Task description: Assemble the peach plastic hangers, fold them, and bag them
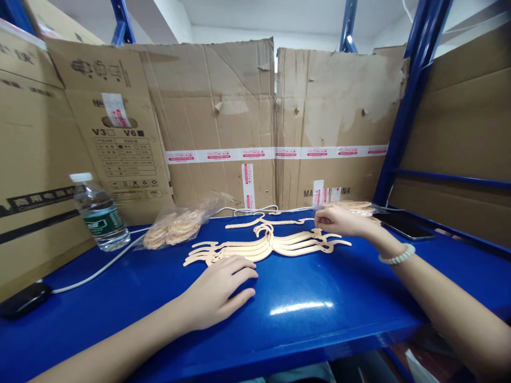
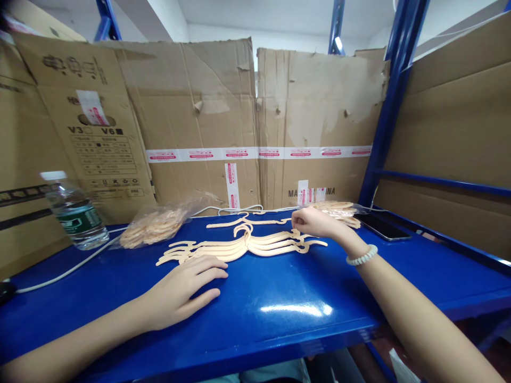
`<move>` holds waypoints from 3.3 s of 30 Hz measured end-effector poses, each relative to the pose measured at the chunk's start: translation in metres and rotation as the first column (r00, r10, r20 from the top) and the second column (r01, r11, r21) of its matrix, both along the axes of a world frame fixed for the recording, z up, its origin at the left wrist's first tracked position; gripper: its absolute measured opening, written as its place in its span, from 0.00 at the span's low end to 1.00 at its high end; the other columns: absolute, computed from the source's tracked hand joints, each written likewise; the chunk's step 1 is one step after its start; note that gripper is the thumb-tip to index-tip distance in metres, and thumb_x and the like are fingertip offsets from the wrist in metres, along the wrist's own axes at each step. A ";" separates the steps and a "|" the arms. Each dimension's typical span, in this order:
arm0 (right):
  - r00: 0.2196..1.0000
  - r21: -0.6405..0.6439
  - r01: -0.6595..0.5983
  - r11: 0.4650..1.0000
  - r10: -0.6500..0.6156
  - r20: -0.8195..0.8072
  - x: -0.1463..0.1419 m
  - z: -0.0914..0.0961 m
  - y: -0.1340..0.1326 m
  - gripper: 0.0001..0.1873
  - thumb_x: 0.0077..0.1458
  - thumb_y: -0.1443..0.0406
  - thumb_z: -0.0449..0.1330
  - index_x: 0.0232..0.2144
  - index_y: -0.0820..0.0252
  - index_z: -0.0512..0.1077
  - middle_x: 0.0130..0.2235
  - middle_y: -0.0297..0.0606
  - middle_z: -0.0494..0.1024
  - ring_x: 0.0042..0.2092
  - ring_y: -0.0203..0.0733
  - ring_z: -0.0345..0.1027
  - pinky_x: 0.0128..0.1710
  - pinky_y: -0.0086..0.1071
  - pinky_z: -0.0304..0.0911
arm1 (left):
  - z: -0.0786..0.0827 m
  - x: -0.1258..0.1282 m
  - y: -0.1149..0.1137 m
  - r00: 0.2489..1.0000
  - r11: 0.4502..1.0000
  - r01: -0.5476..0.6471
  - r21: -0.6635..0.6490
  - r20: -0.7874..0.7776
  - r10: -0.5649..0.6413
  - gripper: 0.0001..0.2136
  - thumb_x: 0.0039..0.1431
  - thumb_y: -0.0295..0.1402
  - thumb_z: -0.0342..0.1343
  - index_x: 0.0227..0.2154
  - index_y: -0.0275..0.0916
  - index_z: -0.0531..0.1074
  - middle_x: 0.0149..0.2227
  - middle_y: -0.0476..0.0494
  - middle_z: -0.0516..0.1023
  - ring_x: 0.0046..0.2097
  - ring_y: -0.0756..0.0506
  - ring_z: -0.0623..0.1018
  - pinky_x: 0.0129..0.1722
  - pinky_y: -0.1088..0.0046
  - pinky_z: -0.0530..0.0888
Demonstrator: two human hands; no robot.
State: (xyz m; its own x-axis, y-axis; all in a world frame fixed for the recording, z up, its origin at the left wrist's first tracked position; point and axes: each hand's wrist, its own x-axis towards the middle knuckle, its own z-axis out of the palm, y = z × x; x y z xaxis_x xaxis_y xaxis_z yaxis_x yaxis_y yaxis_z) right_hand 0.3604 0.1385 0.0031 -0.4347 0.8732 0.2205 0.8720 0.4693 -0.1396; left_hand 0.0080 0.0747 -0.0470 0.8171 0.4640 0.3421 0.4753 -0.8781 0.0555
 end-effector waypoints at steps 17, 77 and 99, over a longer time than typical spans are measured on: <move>0.983 0.381 -0.036 0.924 0.101 -0.152 -0.002 -0.021 0.019 0.22 0.35 0.82 0.46 0.29 0.60 0.72 0.39 0.43 0.69 0.44 0.45 0.65 0.44 0.36 0.62 | -0.003 -0.001 0.000 0.983 0.984 0.176 0.033 0.043 -0.177 0.21 0.50 0.14 0.41 0.39 0.39 0.72 0.40 0.43 0.76 0.41 0.45 0.72 0.42 0.68 0.70; 0.986 0.355 0.025 0.935 0.036 -0.165 -0.009 -0.019 0.015 0.25 0.34 0.83 0.46 0.29 0.61 0.74 0.36 0.39 0.71 0.31 0.37 0.62 0.31 0.27 0.58 | -0.007 -0.004 0.006 0.976 0.984 0.178 0.027 0.124 -0.180 0.22 0.44 0.12 0.41 0.38 0.38 0.70 0.41 0.44 0.74 0.42 0.47 0.71 0.43 0.70 0.69; 0.983 0.352 0.040 0.935 0.026 -0.183 -0.008 -0.022 0.016 0.22 0.34 0.80 0.47 0.28 0.61 0.75 0.34 0.38 0.70 0.27 0.34 0.59 0.27 0.27 0.56 | -0.006 -0.003 0.004 0.976 0.984 0.173 0.049 0.126 -0.178 0.20 0.46 0.12 0.42 0.36 0.38 0.71 0.41 0.44 0.74 0.41 0.46 0.68 0.42 0.68 0.68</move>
